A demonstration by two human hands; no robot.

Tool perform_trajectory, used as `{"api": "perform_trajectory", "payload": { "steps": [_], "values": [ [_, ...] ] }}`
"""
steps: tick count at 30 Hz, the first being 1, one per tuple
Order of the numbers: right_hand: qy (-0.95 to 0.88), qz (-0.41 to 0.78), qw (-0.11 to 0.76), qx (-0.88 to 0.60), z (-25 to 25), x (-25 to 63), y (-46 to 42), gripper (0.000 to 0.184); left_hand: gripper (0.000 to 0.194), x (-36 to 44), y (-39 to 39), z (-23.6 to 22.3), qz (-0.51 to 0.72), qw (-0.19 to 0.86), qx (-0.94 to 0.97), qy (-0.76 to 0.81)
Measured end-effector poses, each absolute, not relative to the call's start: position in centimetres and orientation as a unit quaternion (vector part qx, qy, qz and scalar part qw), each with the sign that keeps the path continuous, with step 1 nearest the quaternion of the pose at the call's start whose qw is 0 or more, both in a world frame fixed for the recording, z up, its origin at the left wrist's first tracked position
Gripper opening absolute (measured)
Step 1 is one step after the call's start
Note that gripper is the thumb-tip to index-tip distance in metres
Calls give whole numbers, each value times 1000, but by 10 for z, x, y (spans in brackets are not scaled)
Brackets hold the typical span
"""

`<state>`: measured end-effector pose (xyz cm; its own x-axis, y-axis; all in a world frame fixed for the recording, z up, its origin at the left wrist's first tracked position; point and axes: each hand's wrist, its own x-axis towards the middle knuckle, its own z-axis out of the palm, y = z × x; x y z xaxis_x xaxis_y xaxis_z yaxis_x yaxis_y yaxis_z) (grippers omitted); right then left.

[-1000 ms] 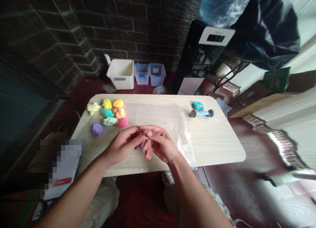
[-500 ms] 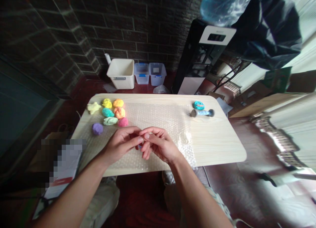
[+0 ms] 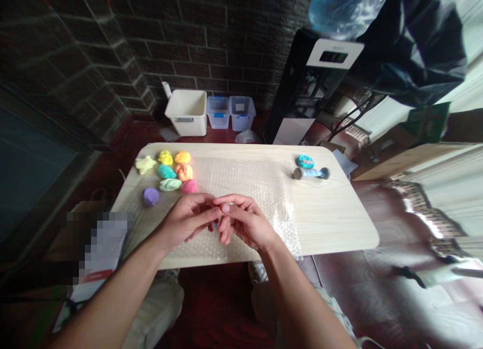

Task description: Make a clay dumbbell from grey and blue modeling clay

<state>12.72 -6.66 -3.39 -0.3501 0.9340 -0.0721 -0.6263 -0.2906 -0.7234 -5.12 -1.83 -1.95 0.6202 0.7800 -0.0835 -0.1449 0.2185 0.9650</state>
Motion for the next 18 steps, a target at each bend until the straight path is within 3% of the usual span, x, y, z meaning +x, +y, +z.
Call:
{"api": "perform_trajectory", "payload": {
  "steps": [6,12,18],
  "values": [
    [-308,718,547,-302,-37,126,-65,26,26,-47,-22,-24,379,651,578,314],
    [-352,645,571,-365,-44,128,-62,22,14,-51,-22,-26,365,420,753,350],
    [-353,646,565,-372,-43,127,-62,29,8,-52,-21,-30,361,320,817,317]
  ]
}}
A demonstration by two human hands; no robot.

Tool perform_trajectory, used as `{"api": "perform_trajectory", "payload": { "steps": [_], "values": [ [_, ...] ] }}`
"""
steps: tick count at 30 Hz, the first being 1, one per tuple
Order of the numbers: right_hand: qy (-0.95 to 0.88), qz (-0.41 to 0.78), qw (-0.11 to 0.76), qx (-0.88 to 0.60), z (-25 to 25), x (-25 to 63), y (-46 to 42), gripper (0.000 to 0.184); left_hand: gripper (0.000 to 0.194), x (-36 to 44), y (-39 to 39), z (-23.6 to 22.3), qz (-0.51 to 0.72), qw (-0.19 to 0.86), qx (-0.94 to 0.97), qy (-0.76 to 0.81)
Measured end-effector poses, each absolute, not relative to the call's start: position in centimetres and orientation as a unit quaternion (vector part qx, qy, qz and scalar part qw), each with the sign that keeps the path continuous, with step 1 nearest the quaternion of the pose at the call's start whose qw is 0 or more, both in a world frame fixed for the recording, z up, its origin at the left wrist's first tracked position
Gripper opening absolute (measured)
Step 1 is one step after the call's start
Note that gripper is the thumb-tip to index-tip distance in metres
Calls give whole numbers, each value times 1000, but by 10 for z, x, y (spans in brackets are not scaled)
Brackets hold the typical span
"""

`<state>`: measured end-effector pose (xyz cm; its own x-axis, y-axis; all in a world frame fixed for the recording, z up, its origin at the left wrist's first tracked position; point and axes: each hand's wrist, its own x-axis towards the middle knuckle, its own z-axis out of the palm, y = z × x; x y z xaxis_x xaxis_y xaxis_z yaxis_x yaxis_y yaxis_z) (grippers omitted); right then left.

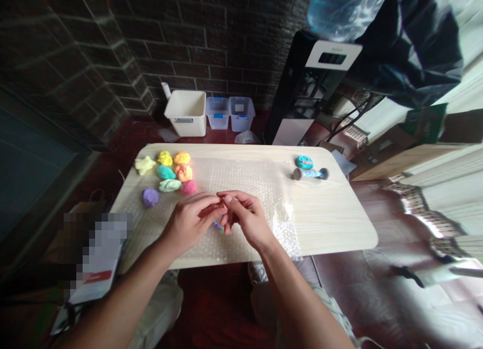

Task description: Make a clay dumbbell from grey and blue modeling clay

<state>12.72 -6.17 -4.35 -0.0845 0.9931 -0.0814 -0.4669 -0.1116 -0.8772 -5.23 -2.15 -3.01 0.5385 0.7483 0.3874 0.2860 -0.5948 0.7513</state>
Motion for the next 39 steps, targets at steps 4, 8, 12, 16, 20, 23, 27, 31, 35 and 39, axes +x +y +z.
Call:
{"api": "perform_trajectory", "payload": {
  "steps": [4,8,12,16,20,23,27,31,35,39],
  "values": [
    [-359,644,565,-371,-44,128,-63,28,18,-53,-21,-32,342,269,845,310],
    [-355,635,574,-375,-46,127,-62,23,19,-54,-21,-31,341,250,853,305],
    [-330,651,582,-359,-45,125,-61,26,25,-54,-23,-28,319,255,866,291],
    [-307,686,571,-330,-41,128,-61,28,26,-53,-23,-27,325,263,865,276],
    [-298,742,531,-282,-37,131,-63,31,22,-51,-24,-27,366,279,847,267],
    [-288,760,517,-269,-37,133,-65,31,24,-51,-27,-24,372,308,835,264],
    [-265,769,518,-266,-39,135,-67,29,20,-50,-30,-18,350,352,831,250],
    [-286,782,488,-262,-37,138,-68,39,20,-49,-30,-17,356,371,822,244],
    [-305,772,483,-279,-34,138,-68,38,25,-50,-29,-22,340,376,820,267],
    [-297,767,501,-270,-34,137,-66,31,15,-50,-28,-26,332,417,792,297]
  ]
}}
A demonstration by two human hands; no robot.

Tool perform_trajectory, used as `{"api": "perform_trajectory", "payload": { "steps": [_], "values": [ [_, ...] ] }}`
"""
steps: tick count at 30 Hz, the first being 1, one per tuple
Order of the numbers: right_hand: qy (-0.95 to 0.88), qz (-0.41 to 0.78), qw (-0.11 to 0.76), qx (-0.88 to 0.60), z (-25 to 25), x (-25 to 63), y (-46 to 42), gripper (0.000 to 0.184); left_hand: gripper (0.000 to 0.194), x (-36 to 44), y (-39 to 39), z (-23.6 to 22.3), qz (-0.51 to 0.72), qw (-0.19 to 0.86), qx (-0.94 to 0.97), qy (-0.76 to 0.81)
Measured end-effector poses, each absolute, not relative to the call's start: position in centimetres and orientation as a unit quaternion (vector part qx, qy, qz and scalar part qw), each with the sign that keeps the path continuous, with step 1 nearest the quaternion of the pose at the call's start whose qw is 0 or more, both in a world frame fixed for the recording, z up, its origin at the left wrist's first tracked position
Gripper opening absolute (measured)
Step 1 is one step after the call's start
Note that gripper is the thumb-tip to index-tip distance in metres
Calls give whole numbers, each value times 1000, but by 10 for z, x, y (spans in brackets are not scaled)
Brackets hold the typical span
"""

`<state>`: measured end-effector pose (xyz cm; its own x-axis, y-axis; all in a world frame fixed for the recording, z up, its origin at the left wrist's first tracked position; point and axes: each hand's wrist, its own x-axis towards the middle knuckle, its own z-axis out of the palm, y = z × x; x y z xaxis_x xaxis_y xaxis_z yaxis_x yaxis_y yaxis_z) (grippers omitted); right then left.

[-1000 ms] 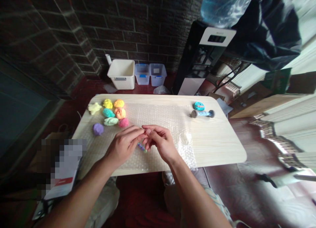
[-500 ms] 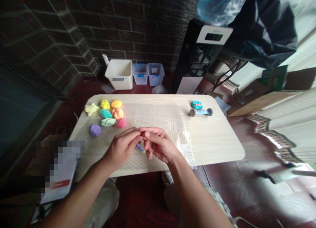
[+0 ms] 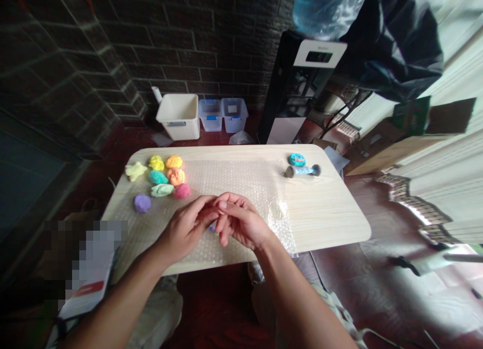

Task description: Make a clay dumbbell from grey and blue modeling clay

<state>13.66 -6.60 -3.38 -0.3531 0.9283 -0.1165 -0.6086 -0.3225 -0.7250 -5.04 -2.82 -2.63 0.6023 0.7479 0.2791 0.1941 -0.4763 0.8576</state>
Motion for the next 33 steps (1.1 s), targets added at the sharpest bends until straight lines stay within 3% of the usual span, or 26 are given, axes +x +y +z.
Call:
{"api": "perform_trajectory", "payload": {
  "steps": [6,20,23,30,33],
  "values": [
    [-291,781,483,-267,-32,137,-67,34,24,-49,-29,-30,349,506,730,299],
    [-261,787,479,-290,-32,140,-65,35,32,-52,-27,-26,362,529,706,301],
    [-264,782,483,-291,-32,141,-65,36,22,-52,-27,-28,359,542,699,299],
    [-412,620,540,-393,-31,141,-66,26,12,-55,-24,-27,326,504,738,308],
    [-477,544,523,-452,-31,142,-68,23,9,-57,-23,-29,332,449,771,305]
  ]
}}
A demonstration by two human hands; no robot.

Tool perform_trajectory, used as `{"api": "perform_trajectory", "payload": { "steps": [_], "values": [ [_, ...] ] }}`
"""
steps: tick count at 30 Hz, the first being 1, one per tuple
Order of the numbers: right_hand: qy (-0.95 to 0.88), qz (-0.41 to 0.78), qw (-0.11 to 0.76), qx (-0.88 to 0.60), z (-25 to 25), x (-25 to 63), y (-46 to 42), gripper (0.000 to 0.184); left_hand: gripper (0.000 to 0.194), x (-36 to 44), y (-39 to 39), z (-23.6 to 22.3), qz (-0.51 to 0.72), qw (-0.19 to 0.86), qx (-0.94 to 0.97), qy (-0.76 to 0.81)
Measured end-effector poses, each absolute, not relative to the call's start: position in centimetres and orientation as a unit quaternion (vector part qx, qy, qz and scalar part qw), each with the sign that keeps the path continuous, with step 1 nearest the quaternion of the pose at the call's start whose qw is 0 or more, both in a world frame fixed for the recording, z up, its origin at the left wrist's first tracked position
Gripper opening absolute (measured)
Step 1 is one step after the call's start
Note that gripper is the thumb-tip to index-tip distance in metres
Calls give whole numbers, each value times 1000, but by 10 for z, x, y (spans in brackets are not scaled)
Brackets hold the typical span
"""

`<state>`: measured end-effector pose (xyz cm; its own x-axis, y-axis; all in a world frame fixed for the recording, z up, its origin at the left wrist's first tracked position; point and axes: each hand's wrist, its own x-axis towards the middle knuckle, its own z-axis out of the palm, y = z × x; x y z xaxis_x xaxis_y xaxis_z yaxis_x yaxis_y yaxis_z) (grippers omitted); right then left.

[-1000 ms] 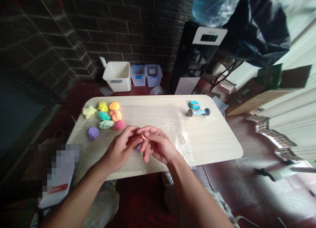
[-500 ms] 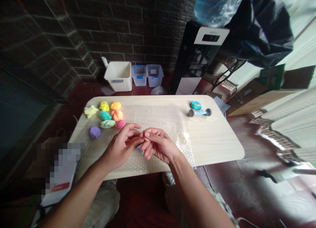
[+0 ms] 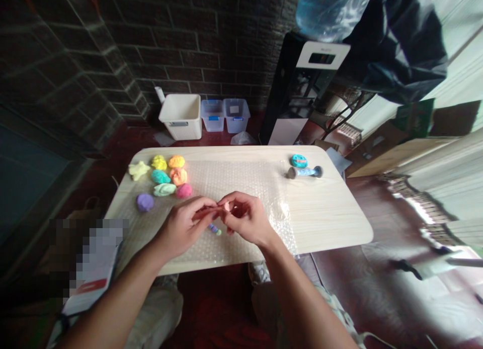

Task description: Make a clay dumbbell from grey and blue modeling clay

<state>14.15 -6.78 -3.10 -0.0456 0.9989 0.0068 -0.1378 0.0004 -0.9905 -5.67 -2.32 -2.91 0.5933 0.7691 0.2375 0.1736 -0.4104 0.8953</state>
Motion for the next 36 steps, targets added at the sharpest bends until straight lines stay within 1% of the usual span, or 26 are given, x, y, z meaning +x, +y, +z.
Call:
{"api": "perform_trajectory", "payload": {
  "steps": [3,5,8,13,17,19,23,28,30,32,35,36],
  "values": [
    [-518,497,491,-493,-34,143,-69,21,9,-58,-22,-31,313,392,806,314],
    [-531,493,483,-492,-36,144,-68,19,10,-59,-22,-30,296,362,825,317],
    [-528,512,487,-471,-38,144,-67,22,9,-59,-22,-27,289,337,837,320],
    [-466,570,494,-463,-37,142,-65,30,10,-60,-23,-26,304,288,848,325],
    [-454,568,507,-464,-38,141,-63,34,10,-59,-23,-27,320,267,849,324],
    [-455,562,512,-464,-40,141,-63,35,8,-59,-23,-28,313,271,846,336],
    [-461,554,510,-469,-42,143,-63,34,12,-59,-21,-30,296,289,842,347],
    [-483,543,500,-471,-45,145,-64,34,10,-59,-21,-29,307,272,844,347],
    [-492,544,502,-458,-46,146,-65,32,9,-59,-21,-30,300,283,839,355],
    [-494,549,505,-446,-44,147,-66,30,11,-59,-22,-34,303,329,821,354],
    [-485,563,512,-430,-40,147,-67,29,22,-59,-20,-40,326,440,769,331],
    [-483,568,512,-427,-38,147,-67,29,24,-59,-20,-41,336,462,754,324]
  ]
}}
